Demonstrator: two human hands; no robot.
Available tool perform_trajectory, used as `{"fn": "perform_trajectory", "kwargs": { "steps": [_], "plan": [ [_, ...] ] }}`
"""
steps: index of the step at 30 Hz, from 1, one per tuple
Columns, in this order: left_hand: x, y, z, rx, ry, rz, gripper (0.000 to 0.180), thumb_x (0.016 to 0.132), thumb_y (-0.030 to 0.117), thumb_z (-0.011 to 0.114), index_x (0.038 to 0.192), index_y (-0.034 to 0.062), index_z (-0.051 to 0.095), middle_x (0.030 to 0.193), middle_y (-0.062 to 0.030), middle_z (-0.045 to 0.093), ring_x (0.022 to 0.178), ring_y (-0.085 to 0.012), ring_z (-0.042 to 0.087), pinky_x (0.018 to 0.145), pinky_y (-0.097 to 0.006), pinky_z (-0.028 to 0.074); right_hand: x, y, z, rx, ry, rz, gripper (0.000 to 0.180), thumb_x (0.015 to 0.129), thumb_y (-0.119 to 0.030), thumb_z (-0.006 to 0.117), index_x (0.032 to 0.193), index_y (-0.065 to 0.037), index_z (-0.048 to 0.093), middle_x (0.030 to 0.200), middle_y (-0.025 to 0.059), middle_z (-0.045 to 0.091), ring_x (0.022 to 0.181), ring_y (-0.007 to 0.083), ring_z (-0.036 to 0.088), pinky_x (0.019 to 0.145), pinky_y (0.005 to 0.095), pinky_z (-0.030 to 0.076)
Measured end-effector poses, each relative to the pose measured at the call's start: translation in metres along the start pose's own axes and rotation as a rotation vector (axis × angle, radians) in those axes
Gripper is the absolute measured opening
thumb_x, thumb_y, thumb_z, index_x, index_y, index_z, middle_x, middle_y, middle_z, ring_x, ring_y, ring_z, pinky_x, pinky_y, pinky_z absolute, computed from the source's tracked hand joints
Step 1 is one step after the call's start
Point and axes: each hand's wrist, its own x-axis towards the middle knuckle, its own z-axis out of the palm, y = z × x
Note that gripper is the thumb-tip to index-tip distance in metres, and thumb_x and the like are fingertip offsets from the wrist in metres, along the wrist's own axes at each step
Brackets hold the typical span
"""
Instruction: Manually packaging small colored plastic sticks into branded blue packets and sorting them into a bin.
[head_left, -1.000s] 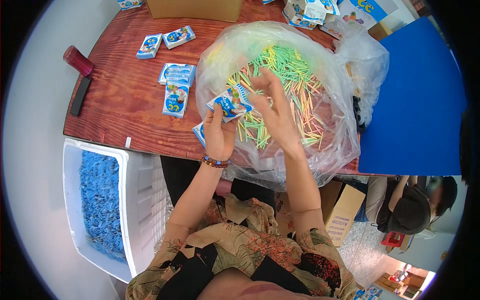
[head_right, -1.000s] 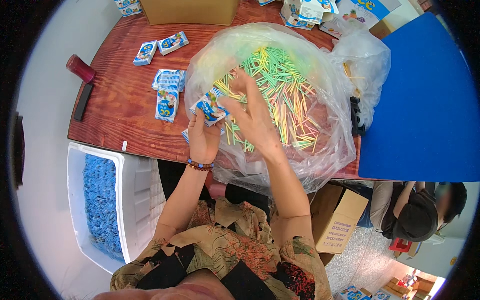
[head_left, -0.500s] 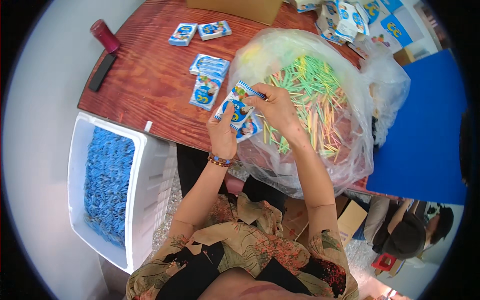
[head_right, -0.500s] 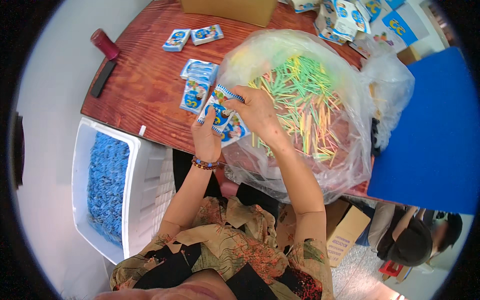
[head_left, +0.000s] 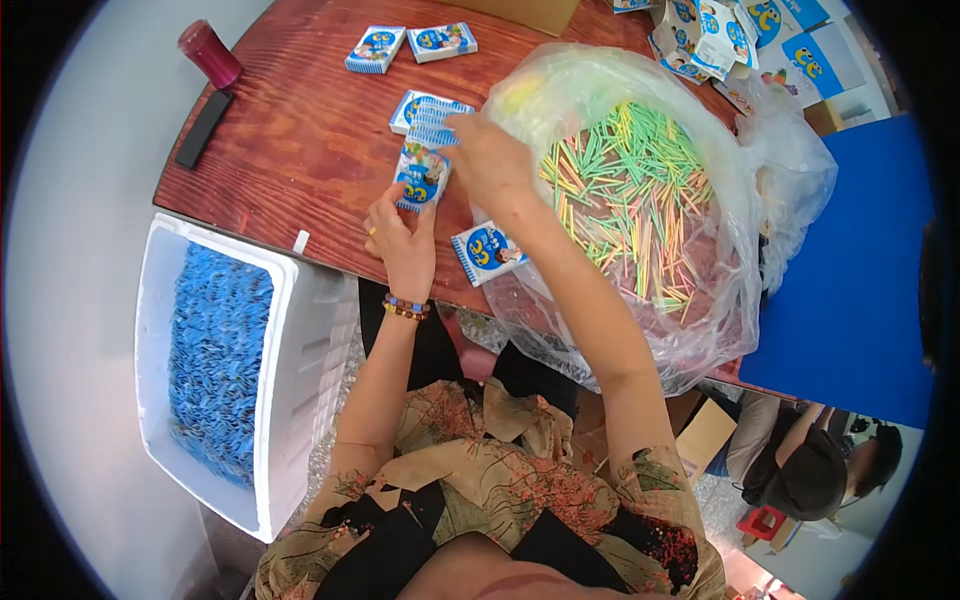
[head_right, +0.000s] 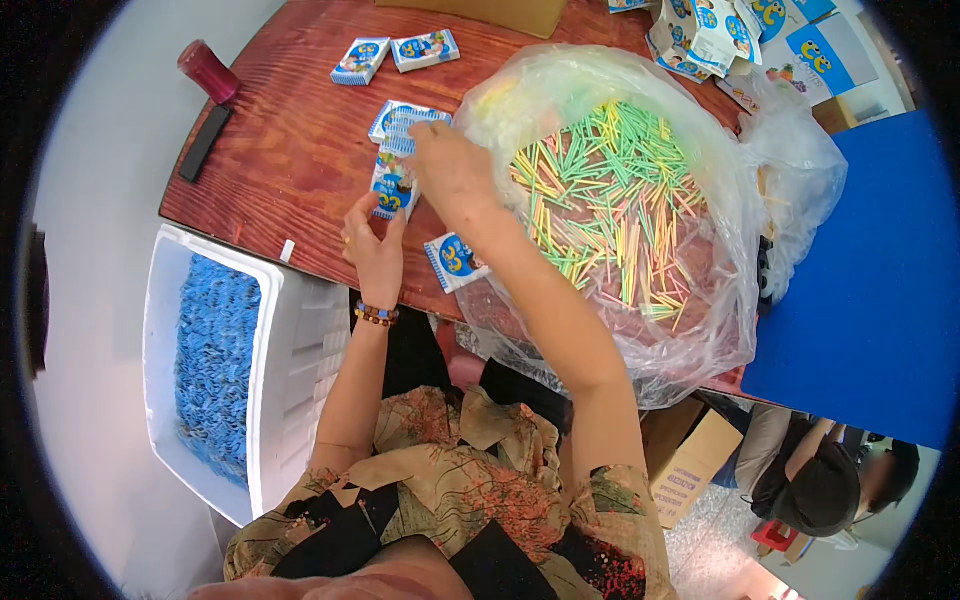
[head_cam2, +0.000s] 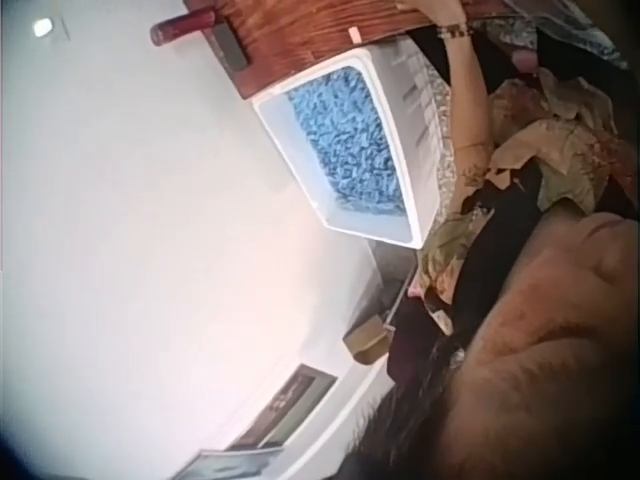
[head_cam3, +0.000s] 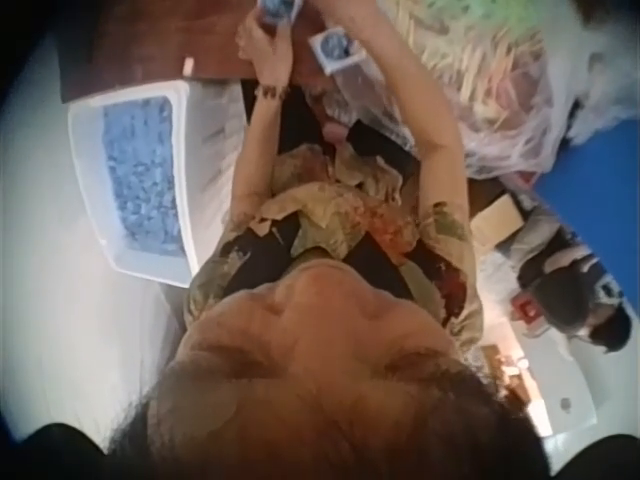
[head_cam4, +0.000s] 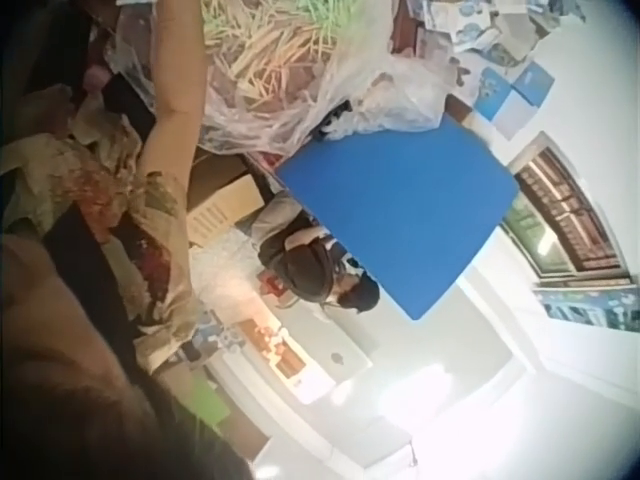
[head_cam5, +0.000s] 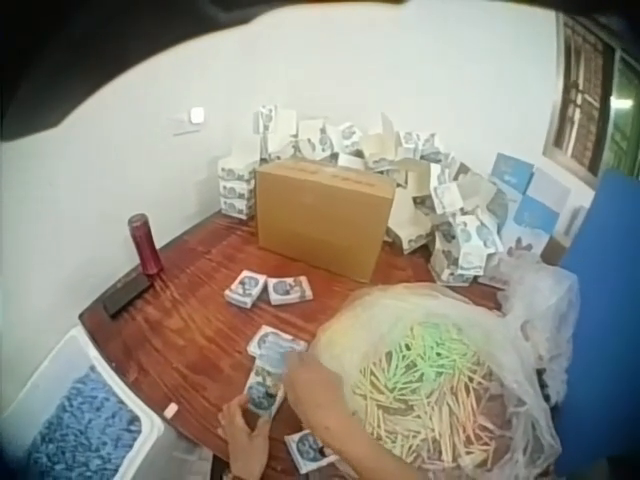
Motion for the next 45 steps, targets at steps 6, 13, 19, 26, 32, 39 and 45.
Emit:
{"fn": "perform_trajectory", "kwargs": {
  "steps": [6,13,19,26,32,39,45],
  "plan": [
    [-0.019,0.015,-0.004,0.221,-0.132,0.225,0.036,0.073,0.030,0.074,0.098,0.0114,0.058,0.104,-0.0034,0.056,0.103,-0.0286,0.046,0.086,-0.047,0.028,-0.077,0.044,-0.066,0.087,-0.253,0.221,0.021,0.081,-0.022,0.065,0.096,-0.007,0.064,0.084,0.0119,0.065,0.077,0.0261,0.064,0.064,0.0363,0.048],
    [-0.023,0.018,0.008,0.383,-0.240,0.348,0.031,0.069,0.033,0.077,0.084,0.0124,0.060,0.086,-0.0008,0.056,0.090,-0.0245,0.048,0.077,-0.043,0.028,-0.130,0.066,-0.061,0.146,-0.252,0.325,0.019,0.082,-0.024,0.064,0.090,-0.007,0.064,0.080,0.0079,0.063,0.070,0.0228,0.061,0.061,0.0344,0.046],
    [-0.021,0.019,0.003,0.334,-0.097,0.574,0.018,0.075,0.024,0.073,0.082,0.0119,0.061,0.080,-0.0010,0.057,0.083,-0.0197,0.051,0.078,-0.038,0.028,-0.125,0.067,-0.060,0.149,-0.189,0.288,0.019,0.080,-0.024,0.067,0.090,-0.007,0.064,0.081,0.0069,0.064,0.072,0.0231,0.061,0.063,0.0343,0.046],
    [-0.031,0.041,-0.009,-0.151,-0.261,0.323,0.012,0.080,0.012,0.071,0.088,0.0093,0.062,0.086,-0.0004,0.058,0.087,-0.0166,0.052,0.081,-0.033,0.037,-0.118,0.059,-0.056,0.770,-0.211,0.454,0.013,0.082,-0.013,0.069,0.092,-0.005,0.066,0.076,-0.0001,0.063,0.067,0.0072,0.054,0.059,0.0238,0.042],
    [-0.035,0.043,-0.009,-0.820,-0.577,-0.321,0.014,0.087,0.009,0.066,0.096,-0.0014,0.065,0.087,-0.0021,0.066,0.079,-0.0048,0.059,0.066,-0.020,0.050,-0.123,0.060,-0.060,1.130,-0.193,0.409,0.010,0.085,-0.012,0.067,0.089,-0.003,0.066,0.072,-0.0050,0.058,0.065,0.0008,0.046,0.056,0.0183,0.036],
    [-0.055,0.047,0.006,-0.942,-0.426,-0.369,0.014,0.088,0.007,0.064,0.096,-0.0039,0.066,0.088,-0.0046,0.068,0.073,-0.0063,0.062,0.064,-0.021,0.050,-0.134,0.050,-0.067,1.096,-0.106,0.450,0.012,0.084,-0.012,0.069,0.076,-0.003,0.064,0.064,-0.0079,0.052,0.058,-0.0010,0.039,0.048,0.0181,0.028],
    [-0.060,0.044,0.011,-1.032,-0.390,-0.358,0.017,0.090,0.010,0.062,0.097,-0.0048,0.065,0.089,-0.0056,0.068,0.075,-0.0064,0.062,0.067,-0.022,0.050,-0.136,0.045,-0.080,0.974,-0.072,0.439,0.016,0.084,-0.011,0.067,0.071,-0.003,0.064,0.061,-0.0071,0.052,0.059,-0.0011,0.041,0.049,0.0189,0.031]
  ]
}}
